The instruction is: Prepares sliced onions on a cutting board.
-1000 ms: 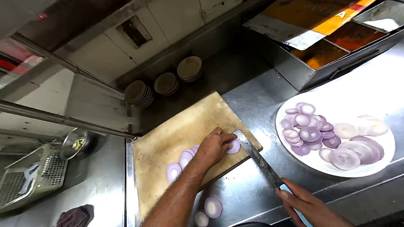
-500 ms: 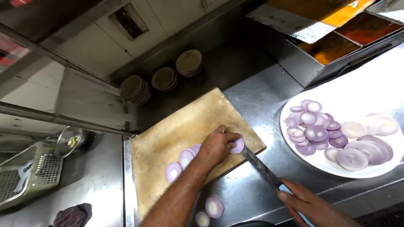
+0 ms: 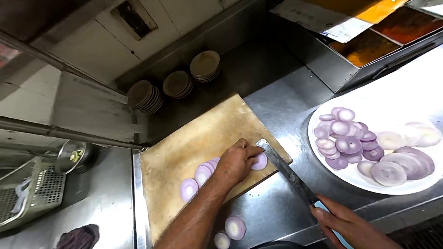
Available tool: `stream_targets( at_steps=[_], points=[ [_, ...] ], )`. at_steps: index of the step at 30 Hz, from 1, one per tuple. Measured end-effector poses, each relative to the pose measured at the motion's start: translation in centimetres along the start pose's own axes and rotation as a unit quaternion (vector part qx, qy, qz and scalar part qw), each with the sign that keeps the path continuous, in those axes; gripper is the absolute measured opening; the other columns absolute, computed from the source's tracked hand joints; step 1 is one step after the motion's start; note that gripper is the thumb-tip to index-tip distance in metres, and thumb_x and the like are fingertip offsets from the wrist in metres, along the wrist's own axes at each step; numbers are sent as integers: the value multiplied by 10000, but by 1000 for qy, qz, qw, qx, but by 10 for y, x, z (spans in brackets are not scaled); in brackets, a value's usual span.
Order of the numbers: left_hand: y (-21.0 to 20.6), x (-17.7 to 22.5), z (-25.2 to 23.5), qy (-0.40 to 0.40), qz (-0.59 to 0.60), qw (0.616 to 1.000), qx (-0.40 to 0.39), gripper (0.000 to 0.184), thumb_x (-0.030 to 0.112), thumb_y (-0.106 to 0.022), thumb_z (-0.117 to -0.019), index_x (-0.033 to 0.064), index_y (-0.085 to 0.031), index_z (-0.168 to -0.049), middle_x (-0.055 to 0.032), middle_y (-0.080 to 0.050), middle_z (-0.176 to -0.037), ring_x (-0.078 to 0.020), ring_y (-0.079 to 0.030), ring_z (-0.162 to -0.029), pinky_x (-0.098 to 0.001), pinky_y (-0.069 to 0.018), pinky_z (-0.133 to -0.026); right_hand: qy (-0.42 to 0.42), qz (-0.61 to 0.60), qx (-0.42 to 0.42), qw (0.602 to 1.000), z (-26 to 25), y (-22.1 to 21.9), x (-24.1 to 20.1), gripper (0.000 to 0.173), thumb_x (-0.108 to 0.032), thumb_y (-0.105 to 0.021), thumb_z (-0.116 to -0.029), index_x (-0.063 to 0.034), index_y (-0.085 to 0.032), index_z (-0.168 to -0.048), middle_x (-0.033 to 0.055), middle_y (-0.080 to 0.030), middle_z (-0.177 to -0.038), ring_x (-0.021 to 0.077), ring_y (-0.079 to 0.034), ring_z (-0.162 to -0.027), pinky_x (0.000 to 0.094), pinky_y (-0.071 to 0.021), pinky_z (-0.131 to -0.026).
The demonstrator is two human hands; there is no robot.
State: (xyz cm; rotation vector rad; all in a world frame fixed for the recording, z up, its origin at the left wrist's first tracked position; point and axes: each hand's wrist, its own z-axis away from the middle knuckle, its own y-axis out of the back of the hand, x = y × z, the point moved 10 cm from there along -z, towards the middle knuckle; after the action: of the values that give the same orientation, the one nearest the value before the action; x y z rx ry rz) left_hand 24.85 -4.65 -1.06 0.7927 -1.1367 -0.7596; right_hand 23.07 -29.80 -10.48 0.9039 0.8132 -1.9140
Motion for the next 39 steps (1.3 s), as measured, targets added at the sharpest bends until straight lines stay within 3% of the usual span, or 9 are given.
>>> stream_targets(
  at_steps=[13, 21, 31, 34, 39],
  points=[
    [-1, 3, -2, 2, -3, 1000, 0, 267, 176, -718, -952, 232, -763, -1210, -60, -656, -1057, -179, -668, -918, -383, -587, -805, -27, -9, -39, 999, -7, -1, -8, 303, -437, -499, -1027, -174, -511, -1174, -36, -500, -639, 116, -511, -448, 282, -476, -411],
    [0, 5, -2, -4, -14, 1000, 5, 253, 183, -712, -955, 212, -768, -1200, -66, -662, -1063, -197, -673, -916, -404, -590, -794, -63, 19, -27, 997, -19, -5, -16, 300, -403, -471, -1038, -171, -487, -1228, -14, -490, -636, 138, -514, -436, 304, -492, -412],
    [0, 5, 0, -1, -27, 999, 24, 271, 184, -716, -953, 223, -759, -1218, -76, -656, -1037, -206, -673, -889, -402, -592, -777, -116, 130, 17, 985, -53, -21, -43, 350, -391, -436, -1095, -130, -450, -1328, 41, -500, -677, 165, -542, -472, 328, -518, -466],
    [-1, 5, 2, 5, -23, 999, 22, 263, 178, -714, -953, 231, -759, -1207, -73, -664, -1063, -211, -677, -912, -418, -593, -795, -128, 156, 24, 979, -67, -32, -54, 472, -394, -430, -1105, -121, -374, -1485, 57, -509, -720, 168, -555, -493, 333, -533, -493],
    [-5, 4, 5, 28, -18, 999, -6, 321, 184, -695, -973, 194, -705, -1294, -110, -646, -1151, -248, -673, -994, -445, -580, -867, -131, 151, 18, 980, -72, -41, -53, 519, -402, -405, -1112, -115, -302, -1533, 49, -492, -704, 160, -544, -479, 327, -531, -491]
  ],
)
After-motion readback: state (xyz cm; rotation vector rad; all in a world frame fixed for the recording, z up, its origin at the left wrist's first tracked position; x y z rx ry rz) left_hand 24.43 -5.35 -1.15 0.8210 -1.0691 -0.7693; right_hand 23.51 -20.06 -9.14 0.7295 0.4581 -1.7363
